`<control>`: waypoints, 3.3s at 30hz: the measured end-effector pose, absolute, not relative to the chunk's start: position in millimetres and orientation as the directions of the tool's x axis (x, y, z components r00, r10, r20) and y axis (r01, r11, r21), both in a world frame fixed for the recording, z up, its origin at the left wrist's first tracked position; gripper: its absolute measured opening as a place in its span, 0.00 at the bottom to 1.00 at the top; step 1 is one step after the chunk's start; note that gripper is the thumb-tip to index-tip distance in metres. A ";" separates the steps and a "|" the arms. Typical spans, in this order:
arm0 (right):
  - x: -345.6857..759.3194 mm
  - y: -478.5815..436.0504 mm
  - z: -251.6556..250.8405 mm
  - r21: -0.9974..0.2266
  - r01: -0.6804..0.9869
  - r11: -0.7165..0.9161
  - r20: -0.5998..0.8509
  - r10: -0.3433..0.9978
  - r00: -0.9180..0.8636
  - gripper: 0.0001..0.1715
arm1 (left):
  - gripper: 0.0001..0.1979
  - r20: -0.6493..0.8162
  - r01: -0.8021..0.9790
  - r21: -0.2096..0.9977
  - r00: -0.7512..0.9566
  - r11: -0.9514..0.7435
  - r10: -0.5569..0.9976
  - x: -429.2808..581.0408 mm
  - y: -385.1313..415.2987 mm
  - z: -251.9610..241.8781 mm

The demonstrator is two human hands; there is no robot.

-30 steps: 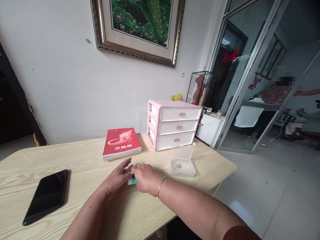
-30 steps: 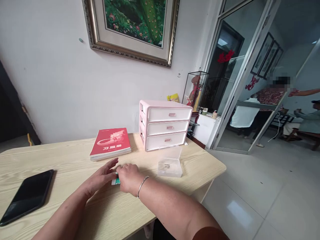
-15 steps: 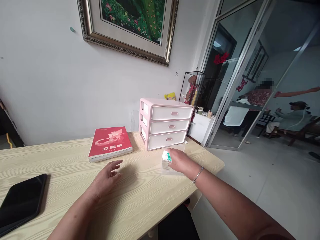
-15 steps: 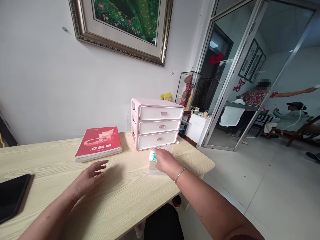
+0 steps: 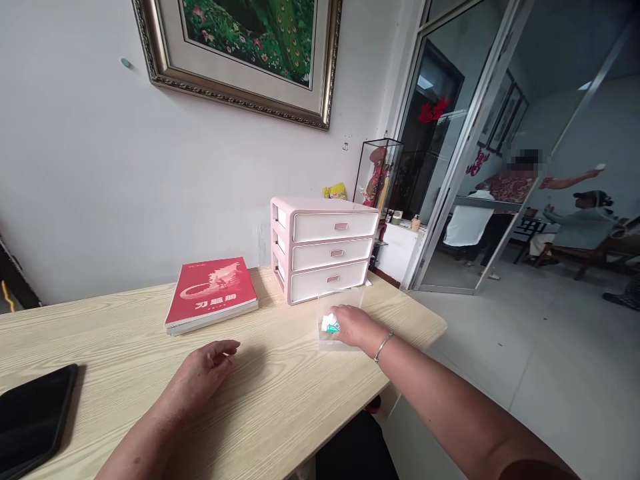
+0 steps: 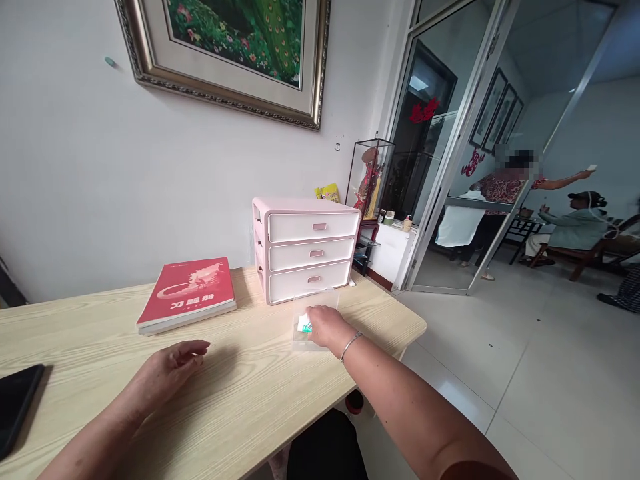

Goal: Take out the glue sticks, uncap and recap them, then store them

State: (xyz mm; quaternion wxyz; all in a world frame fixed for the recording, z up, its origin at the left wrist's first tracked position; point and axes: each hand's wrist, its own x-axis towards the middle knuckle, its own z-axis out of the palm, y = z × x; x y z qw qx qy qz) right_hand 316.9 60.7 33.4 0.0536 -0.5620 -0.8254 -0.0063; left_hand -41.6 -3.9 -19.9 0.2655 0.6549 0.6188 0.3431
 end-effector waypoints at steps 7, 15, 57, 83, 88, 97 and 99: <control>325.4 61.2 34.8 -0.128 0.905 0.406 0.069 0.914 -0.400 0.29 | 0.22 0.106 0.668 0.738 0.028 -0.097 0.994 -46.1 -1.2 -23.9; 333.3 44.9 51.5 -0.139 0.852 0.505 0.108 0.863 -0.494 0.14 | 0.22 0.089 0.700 0.709 0.032 -0.086 0.995 -49.1 -0.2 -24.8; 269.2 16.5 -18.9 -0.914 -0.013 0.406 0.376 0.834 -0.403 0.17 | 0.28 0.173 0.286 0.931 0.195 -0.225 0.965 27.3 -41.8 -4.3; 314.8 -24.8 -31.3 -0.304 0.410 0.860 0.594 0.507 -0.625 0.27 | 0.27 0.429 0.689 0.231 0.561 -0.687 0.708 14.7 -65.6 -25.7; 313.7 -23.8 -31.9 -0.216 0.404 0.889 0.608 0.446 -0.657 0.27 | 0.25 0.401 0.716 0.175 0.575 -0.676 0.713 20.0 -71.1 -20.1; 310.0 -30.2 -29.3 -0.114 0.432 0.895 0.601 0.408 -0.687 0.27 | 0.29 0.390 0.733 0.134 0.580 -0.667 0.715 24.2 -77.0 -15.0; 309.2 -30.5 -30.0 -0.090 0.443 0.892 0.593 0.405 -0.696 0.26 | 0.30 0.388 0.751 0.122 0.566 -0.649 0.728 25.0 -78.3 -14.9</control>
